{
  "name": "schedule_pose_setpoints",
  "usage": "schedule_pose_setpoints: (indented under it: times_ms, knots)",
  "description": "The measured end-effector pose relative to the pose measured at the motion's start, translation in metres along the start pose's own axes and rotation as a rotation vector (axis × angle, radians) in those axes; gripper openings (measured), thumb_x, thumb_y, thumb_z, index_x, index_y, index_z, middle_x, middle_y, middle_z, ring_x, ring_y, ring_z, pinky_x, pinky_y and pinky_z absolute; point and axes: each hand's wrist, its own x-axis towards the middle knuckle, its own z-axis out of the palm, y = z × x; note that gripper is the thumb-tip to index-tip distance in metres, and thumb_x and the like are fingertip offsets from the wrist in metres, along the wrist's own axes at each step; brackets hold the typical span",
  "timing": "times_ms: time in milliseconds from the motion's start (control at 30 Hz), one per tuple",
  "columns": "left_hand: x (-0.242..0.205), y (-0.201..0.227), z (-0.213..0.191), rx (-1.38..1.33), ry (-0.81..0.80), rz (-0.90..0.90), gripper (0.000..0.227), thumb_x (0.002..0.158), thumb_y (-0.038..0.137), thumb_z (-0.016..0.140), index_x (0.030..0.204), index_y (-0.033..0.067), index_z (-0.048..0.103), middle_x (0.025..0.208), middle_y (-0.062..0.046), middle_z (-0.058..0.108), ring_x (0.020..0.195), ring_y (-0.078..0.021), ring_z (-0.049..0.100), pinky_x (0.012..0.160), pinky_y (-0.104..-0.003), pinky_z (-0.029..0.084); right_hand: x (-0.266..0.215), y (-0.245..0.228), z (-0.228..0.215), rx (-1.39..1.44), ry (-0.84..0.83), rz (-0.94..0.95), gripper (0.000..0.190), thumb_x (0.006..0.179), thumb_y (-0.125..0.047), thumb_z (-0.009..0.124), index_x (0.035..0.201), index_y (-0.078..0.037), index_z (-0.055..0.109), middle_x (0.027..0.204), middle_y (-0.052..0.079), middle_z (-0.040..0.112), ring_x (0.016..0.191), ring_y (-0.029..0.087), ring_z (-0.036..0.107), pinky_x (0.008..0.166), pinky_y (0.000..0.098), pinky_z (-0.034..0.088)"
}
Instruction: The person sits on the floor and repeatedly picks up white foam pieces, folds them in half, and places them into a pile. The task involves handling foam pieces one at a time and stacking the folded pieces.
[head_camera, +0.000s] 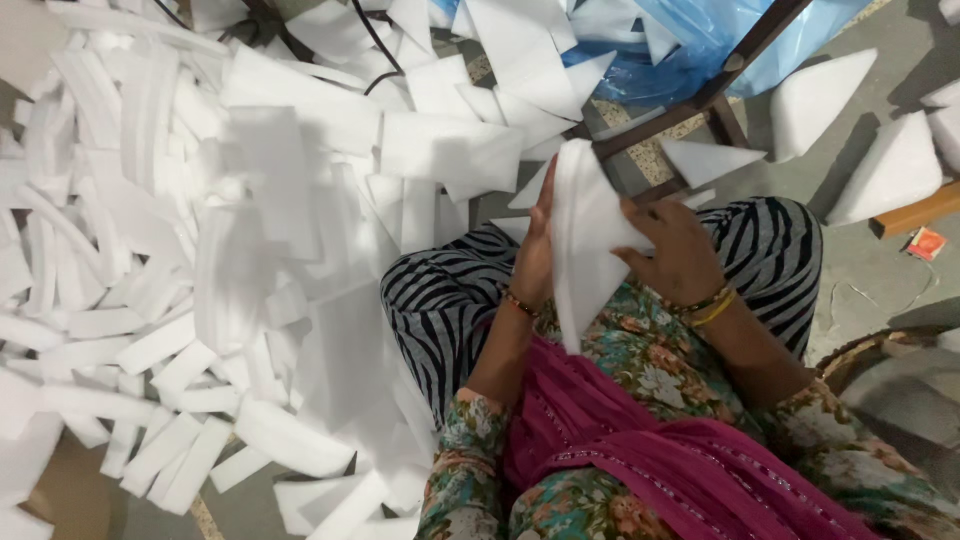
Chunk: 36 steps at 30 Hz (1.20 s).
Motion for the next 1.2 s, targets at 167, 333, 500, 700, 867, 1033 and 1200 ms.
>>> schedule_pose_setpoints:
  times_ms: [167, 333, 500, 700, 867, 1033, 1200]
  knots:
    - [0.048, 0.011, 0.017, -0.154, 0.02, -0.085, 0.084, 0.102, 0.068, 0.022, 0.169, 0.0202, 0.005, 0.177, -0.004, 0.007, 0.16, -0.0262, 0.019, 0.13, -0.046, 0.025, 0.022, 0.015, -0.029, 0.007, -0.016, 0.076, 0.07, 0.085, -0.034, 0.082, 0.144, -0.003, 0.061, 0.115, 0.019, 0.065, 0.097, 0.032, 0.067, 0.079, 0.0435, 0.058]
    - [0.11, 0.037, 0.031, -0.087, -0.092, 0.106, 0.088, 0.106, 0.072, 0.02, 0.171, 0.0136, 0.012, 0.178, -0.01, 0.015, 0.163, -0.0263, 0.022, 0.134, -0.046, 0.026, 0.064, 0.021, -0.09, -0.092, 0.121, -0.065, 0.076, 0.091, -0.034, 0.085, 0.155, -0.004, 0.058, 0.106, 0.021, 0.066, 0.088, 0.029, 0.067, 0.071, 0.0404, 0.058]
    - [0.159, 0.069, 0.044, -0.15, -0.143, 0.133, 0.093, 0.109, 0.073, 0.029, 0.167, 0.0008, 0.018, 0.174, -0.015, 0.02, 0.161, -0.0252, 0.023, 0.134, -0.036, 0.02, 0.099, 0.02, -0.148, -0.197, 0.154, -0.085, 0.072, 0.096, -0.03, 0.089, 0.154, 0.001, 0.058, 0.109, 0.027, 0.068, 0.094, 0.035, 0.069, 0.08, 0.0425, 0.058]
    - [0.187, 0.079, 0.049, -0.214, -0.152, 0.172, 0.092, 0.117, 0.066, 0.028, 0.162, -0.014, 0.024, 0.165, -0.03, 0.029, 0.15, -0.0344, 0.032, 0.133, -0.044, 0.024, 0.113, 0.015, -0.175, -0.194, 0.239, -0.176, 0.057, 0.094, -0.025, 0.09, 0.138, 0.003, 0.065, 0.123, 0.023, 0.069, 0.108, 0.036, 0.07, 0.094, 0.0429, 0.057]
    - [0.158, 0.083, 0.073, 0.054, -0.022, 0.317, 0.082, 0.114, 0.064, 0.024, 0.169, 0.0052, 0.012, 0.175, -0.015, 0.017, 0.166, -0.0242, 0.012, 0.138, -0.033, 0.006, 0.102, -0.014, -0.193, -0.232, 0.202, -0.156, 0.062, 0.089, -0.022, 0.091, 0.138, 0.005, 0.064, 0.115, 0.026, 0.067, 0.099, 0.038, 0.069, 0.084, 0.0447, 0.056]
    - [0.12, 0.075, 0.093, 0.462, -0.018, 0.414, 0.073, 0.117, 0.066, 0.011, 0.169, 0.0139, 0.014, 0.176, -0.005, 0.008, 0.164, -0.0197, 0.002, 0.141, -0.034, 0.0, 0.075, -0.038, -0.192, -0.198, 0.186, -0.089, 0.072, 0.085, -0.019, 0.091, 0.146, 0.004, 0.06, 0.103, 0.024, 0.065, 0.08, 0.032, 0.066, 0.064, 0.0382, 0.054]
    - [0.087, 0.072, 0.1, 0.79, 0.057, 0.525, 0.072, 0.115, 0.068, 0.005, 0.17, 0.0203, 0.012, 0.172, -0.001, 0.011, 0.163, -0.018, 0.008, 0.138, -0.034, 0.008, 0.05, -0.042, -0.18, -0.185, 0.182, -0.105, 0.079, 0.086, -0.023, 0.091, 0.156, -0.006, 0.058, 0.105, 0.02, 0.065, 0.086, 0.027, 0.066, 0.069, 0.0342, 0.054]
